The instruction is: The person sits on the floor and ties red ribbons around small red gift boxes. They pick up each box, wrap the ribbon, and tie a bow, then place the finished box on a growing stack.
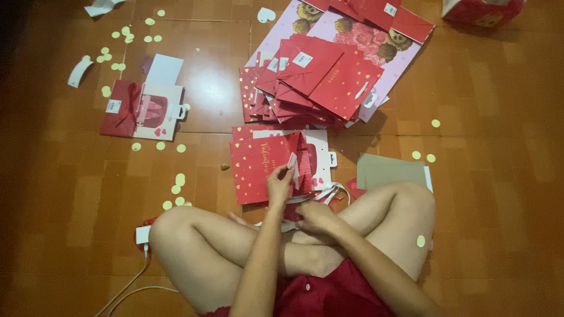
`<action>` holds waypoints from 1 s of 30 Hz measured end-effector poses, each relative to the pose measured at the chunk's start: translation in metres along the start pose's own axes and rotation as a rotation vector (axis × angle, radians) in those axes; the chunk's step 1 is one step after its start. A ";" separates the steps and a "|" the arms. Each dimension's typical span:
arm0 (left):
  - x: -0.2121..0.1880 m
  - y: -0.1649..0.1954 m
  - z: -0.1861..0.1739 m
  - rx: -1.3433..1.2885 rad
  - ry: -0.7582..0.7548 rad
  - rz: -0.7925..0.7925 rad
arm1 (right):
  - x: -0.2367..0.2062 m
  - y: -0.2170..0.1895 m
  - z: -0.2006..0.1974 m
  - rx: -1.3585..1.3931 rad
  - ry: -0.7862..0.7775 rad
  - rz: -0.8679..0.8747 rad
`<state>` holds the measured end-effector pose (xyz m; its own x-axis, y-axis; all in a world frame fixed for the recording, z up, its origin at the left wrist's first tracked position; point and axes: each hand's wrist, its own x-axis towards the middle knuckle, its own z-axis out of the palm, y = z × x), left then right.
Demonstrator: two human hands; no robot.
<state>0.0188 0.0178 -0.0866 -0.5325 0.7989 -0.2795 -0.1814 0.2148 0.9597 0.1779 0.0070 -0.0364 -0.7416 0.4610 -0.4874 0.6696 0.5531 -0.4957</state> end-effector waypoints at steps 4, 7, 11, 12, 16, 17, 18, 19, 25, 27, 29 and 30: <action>0.004 0.000 -0.001 -0.042 -0.011 -0.044 | -0.004 0.026 -0.040 0.375 -0.013 -0.094; 0.001 -0.001 0.002 -0.055 -0.027 -0.056 | -0.024 0.048 -0.068 0.532 0.058 -0.048; -0.007 0.008 0.003 0.030 -0.040 0.054 | -0.038 0.060 -0.085 0.253 0.164 -0.029; -0.011 0.011 0.001 0.156 -0.032 0.059 | -0.040 0.059 -0.086 0.263 0.254 -0.027; -0.021 0.026 -0.003 0.550 -0.149 -0.108 | -0.041 0.049 -0.093 0.343 0.350 0.050; -0.024 0.028 -0.004 0.610 -0.178 -0.060 | -0.040 0.045 -0.093 0.401 0.309 0.119; -0.026 0.030 -0.006 0.670 -0.209 -0.011 | -0.040 0.041 -0.092 0.460 0.268 0.189; -0.028 0.030 -0.008 0.727 -0.239 0.039 | -0.039 0.037 -0.091 0.516 0.227 0.258; -0.045 0.004 -0.024 1.107 -0.442 0.233 | -0.027 0.032 -0.066 0.354 0.249 0.045; -0.052 -0.012 -0.021 1.191 -0.501 0.276 | -0.015 0.035 -0.054 0.261 0.188 0.147; -0.060 -0.027 -0.012 1.274 -0.497 0.361 | -0.006 0.039 -0.042 0.172 0.096 0.147; -0.062 -0.032 -0.006 1.317 -0.461 0.425 | 0.001 0.039 -0.037 0.131 0.034 0.095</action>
<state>0.0529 -0.0419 -0.1000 0.0009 0.9832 -0.1826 0.9270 0.0676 0.3689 0.2018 0.0547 -0.0292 -0.6745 0.5312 -0.5128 0.7345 0.4121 -0.5392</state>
